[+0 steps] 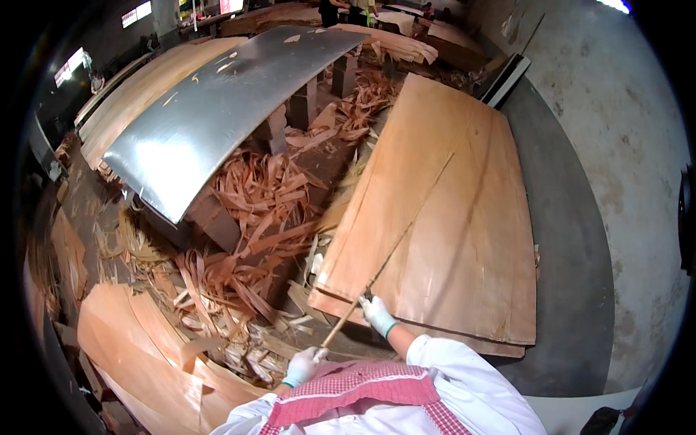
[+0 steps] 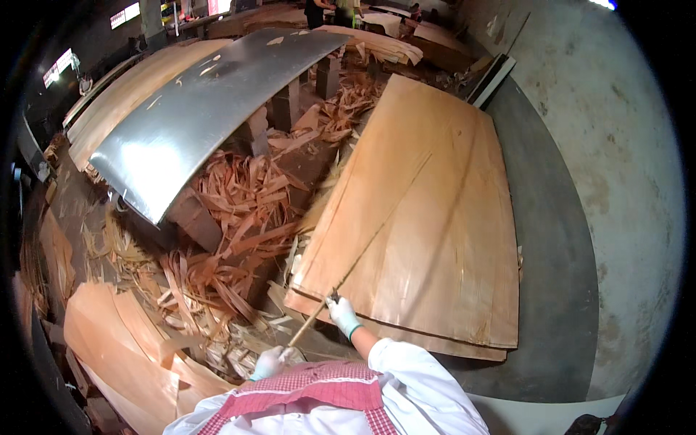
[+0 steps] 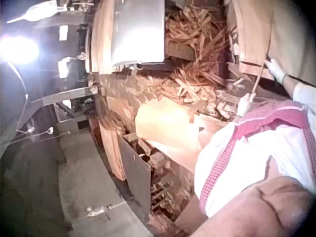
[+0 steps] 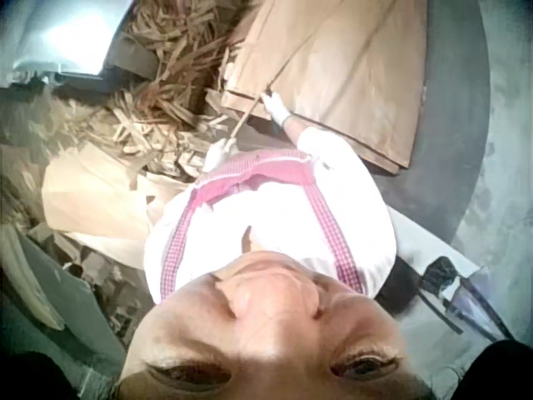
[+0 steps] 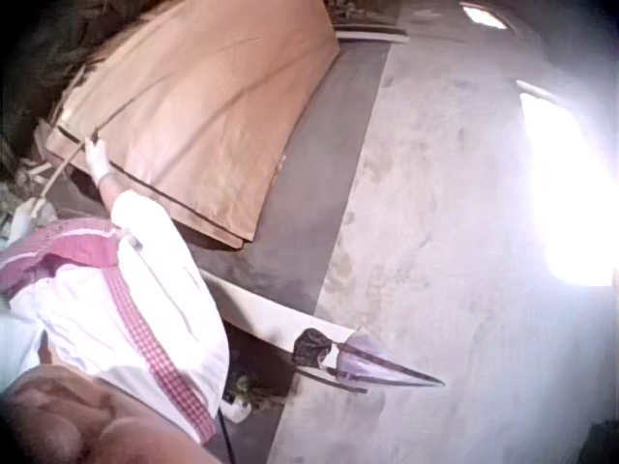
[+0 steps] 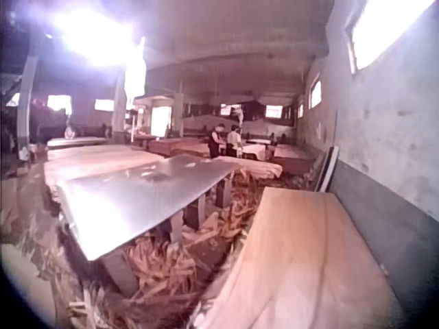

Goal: The person sorts and organizes thin sheets of wood veneer in a workshop, using a long stick to lift and move them between stacks, and then applies tape to the edges of a sheet.

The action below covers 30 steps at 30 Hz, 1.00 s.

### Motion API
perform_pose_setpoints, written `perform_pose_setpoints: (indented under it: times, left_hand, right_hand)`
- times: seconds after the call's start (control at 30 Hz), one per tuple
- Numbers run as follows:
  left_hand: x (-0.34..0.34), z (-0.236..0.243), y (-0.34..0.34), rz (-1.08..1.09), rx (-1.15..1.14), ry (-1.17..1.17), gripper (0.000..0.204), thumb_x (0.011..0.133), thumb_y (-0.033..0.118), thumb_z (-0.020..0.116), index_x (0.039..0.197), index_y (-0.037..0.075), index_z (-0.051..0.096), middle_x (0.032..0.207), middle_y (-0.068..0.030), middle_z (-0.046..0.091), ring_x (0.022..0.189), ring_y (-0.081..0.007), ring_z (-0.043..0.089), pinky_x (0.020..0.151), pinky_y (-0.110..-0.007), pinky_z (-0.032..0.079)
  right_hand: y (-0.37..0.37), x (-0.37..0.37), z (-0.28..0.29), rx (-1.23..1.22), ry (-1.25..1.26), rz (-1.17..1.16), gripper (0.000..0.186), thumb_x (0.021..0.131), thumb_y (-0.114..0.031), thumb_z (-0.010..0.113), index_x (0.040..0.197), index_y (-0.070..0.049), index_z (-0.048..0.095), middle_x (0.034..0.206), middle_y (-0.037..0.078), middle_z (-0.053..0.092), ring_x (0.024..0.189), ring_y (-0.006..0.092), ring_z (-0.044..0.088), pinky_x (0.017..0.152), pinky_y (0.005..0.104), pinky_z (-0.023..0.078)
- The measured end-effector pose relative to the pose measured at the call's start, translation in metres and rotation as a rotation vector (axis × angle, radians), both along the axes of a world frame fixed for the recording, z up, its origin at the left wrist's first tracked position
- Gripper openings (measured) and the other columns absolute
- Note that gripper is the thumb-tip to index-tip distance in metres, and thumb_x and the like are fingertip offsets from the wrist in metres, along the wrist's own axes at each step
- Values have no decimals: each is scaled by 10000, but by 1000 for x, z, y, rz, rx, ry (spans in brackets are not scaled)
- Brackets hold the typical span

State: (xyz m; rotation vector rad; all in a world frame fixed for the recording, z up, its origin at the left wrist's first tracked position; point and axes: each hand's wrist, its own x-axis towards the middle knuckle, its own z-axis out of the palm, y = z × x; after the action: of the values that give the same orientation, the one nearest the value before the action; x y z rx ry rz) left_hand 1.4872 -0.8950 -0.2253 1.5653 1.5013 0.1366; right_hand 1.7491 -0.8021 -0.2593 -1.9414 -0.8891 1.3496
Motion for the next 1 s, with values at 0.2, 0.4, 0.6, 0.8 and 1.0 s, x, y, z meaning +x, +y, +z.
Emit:
perform_pose_setpoints:
  times: [0.2,0.4,0.6,0.8,1.0]
  left_hand:
    - [-14,9,39,-110,-83,-18,576,945,563,425,988,31,641,949,-264,652,947,-440,617,814,-492,479]
    - [-3,-3,50,-95,-85,-38,570,940,573,452,980,35,636,925,-255,651,929,-447,613,794,-487,480]
    - [32,12,65,-161,98,-101,497,964,482,470,967,14,636,892,-265,644,878,-437,619,763,-481,482]
    - [136,16,43,-166,193,-88,514,962,471,475,865,-10,629,861,-286,629,871,-461,605,749,-503,467]
    - [242,-14,-32,-38,146,-226,461,961,424,498,972,-12,647,836,-258,640,799,-418,625,701,-441,480]
  right_hand:
    - [-12,1,-11,133,-45,145,352,949,-335,568,983,2,658,669,69,600,539,161,548,507,312,431]
    - [-71,71,-95,-60,-241,23,311,902,-286,610,1036,-7,638,853,159,686,761,245,655,666,376,508]
    - [-176,141,-139,-177,-448,-32,261,903,-280,614,974,-32,655,724,92,667,588,207,632,538,356,500]
    - [-280,230,-196,-147,-437,-77,254,905,-286,616,934,-35,640,704,71,652,503,161,578,482,325,470]
    - [-341,285,-172,-149,-255,-163,207,893,-245,623,951,-48,653,734,48,647,552,158,580,502,324,467]
